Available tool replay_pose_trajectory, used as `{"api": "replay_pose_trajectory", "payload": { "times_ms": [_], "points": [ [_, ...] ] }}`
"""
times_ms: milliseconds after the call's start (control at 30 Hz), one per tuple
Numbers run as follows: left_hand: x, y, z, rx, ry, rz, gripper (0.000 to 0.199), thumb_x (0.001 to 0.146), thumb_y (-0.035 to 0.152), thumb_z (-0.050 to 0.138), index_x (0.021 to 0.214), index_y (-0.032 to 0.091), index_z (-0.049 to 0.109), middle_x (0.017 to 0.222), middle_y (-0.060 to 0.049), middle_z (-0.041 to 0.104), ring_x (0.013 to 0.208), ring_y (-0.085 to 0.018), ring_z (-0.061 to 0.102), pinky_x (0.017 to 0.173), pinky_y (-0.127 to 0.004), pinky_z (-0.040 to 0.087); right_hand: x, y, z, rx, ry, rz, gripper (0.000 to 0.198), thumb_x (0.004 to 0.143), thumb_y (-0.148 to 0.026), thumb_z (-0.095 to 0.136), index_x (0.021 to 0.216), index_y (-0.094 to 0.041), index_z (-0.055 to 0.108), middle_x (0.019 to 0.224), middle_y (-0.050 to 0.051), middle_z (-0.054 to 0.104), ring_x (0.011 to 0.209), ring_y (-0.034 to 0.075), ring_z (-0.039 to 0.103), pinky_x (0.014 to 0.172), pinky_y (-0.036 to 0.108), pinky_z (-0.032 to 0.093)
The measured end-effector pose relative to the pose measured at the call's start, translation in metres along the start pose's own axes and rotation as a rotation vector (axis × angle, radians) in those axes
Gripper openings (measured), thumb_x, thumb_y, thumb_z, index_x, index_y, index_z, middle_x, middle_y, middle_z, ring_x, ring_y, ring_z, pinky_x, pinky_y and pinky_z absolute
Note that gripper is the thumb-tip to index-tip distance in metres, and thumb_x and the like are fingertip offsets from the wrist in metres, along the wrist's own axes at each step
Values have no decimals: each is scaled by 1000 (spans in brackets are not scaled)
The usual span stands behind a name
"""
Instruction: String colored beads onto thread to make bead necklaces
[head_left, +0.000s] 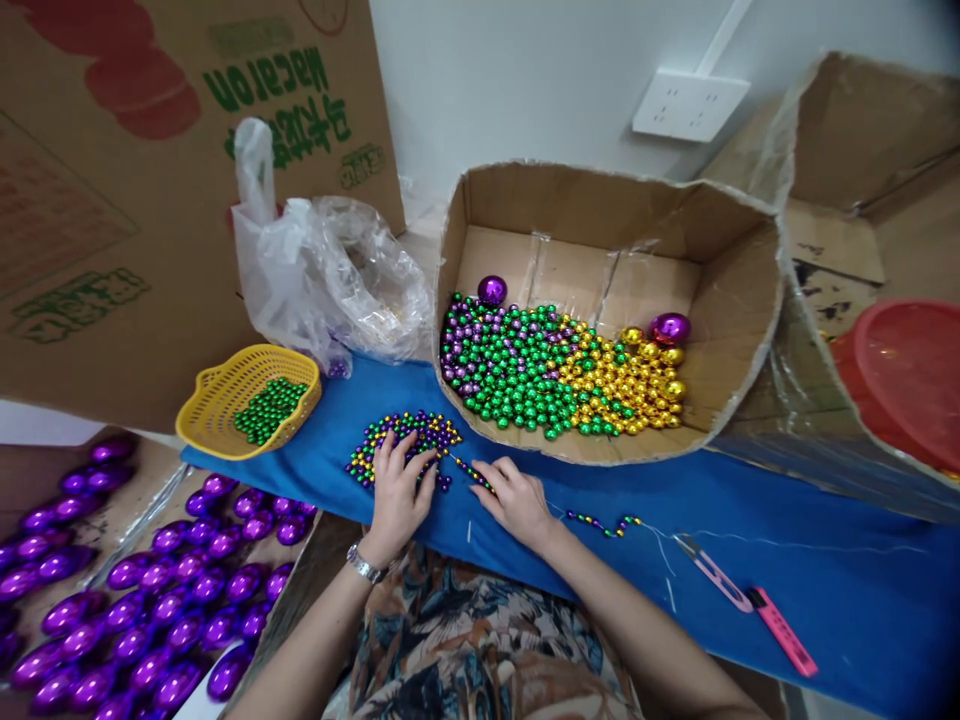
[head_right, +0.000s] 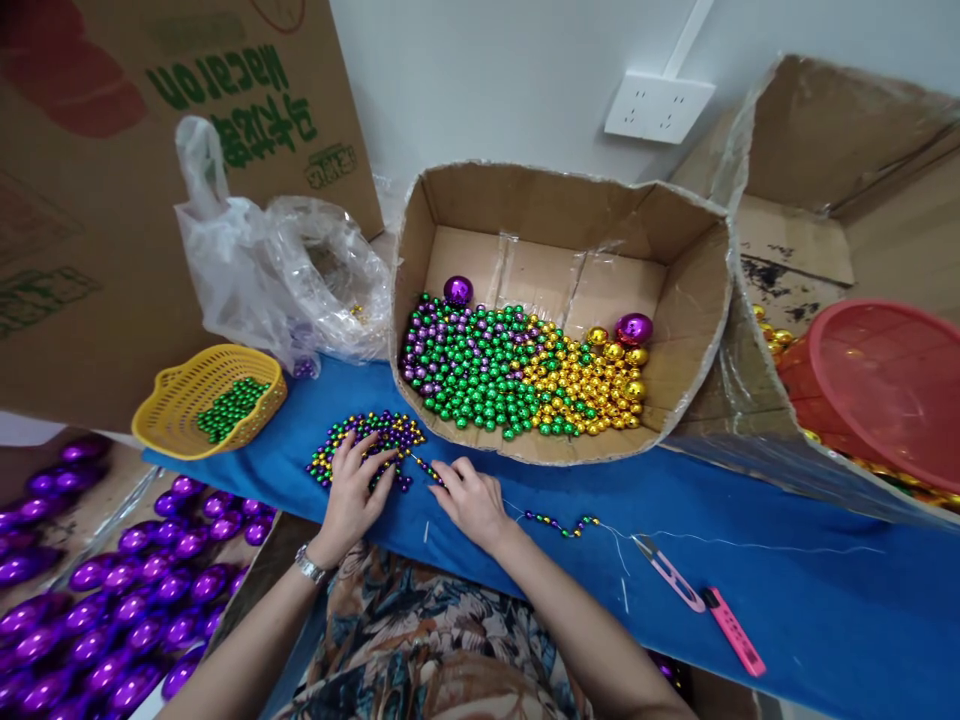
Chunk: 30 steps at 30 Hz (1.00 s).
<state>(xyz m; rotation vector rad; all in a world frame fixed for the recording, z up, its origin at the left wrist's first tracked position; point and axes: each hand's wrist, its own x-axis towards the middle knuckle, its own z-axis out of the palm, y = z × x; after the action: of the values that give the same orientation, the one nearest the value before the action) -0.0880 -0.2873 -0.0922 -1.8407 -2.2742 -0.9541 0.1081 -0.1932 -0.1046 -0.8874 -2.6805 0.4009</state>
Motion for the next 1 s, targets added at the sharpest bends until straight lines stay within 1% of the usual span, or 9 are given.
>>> {"api": "replay_pose_trajectory", "payload": {
  "times_ms": [200,367,467,567,767,1000],
  "points": [
    [-5,-3,2,26,1,-19,20,89,23,56,107,22,65,131,-10,53,139,-36,26,107,-61,32,1,-2,2,-2,12,-13,35,97,-41,47,124,-24,62,95,5,65,72,13,65,59,21,45],
    [-6,-4,1,6,20,-7,19,89,20,56,106,22,65,127,-11,55,137,-35,30,107,-60,33,1,-4,0,-1,5,-31,34,96,-41,48,122,-24,63,95,5,65,71,13,65,57,21,45],
    [-9,-4,-2,-15,26,-2,20,88,18,57,106,22,65,129,-10,54,138,-34,29,109,-59,32,-3,-4,-3,12,-4,-62,34,96,-41,48,121,-23,63,95,5,65,72,13,65,57,21,45],
    [-16,1,-5,-41,24,20,22,87,16,57,107,21,64,130,-11,53,139,-34,27,109,-59,31,-9,-3,-7,23,-11,-92,33,97,-40,47,120,-22,63,94,5,65,73,13,65,57,21,45],
    [-30,13,-9,-49,-30,64,24,87,13,57,108,23,64,133,-11,52,140,-35,27,108,-63,27,-20,0,-10,19,-11,-109,32,97,-38,47,119,-22,64,93,5,65,72,12,65,56,21,44],
    [-32,9,-9,3,1,23,28,87,15,57,114,23,61,132,-12,51,139,-35,26,107,-61,31,-11,-2,-3,-5,-39,-117,31,96,-38,49,120,-23,64,95,5,65,72,13,65,56,21,44]
  ]
}}
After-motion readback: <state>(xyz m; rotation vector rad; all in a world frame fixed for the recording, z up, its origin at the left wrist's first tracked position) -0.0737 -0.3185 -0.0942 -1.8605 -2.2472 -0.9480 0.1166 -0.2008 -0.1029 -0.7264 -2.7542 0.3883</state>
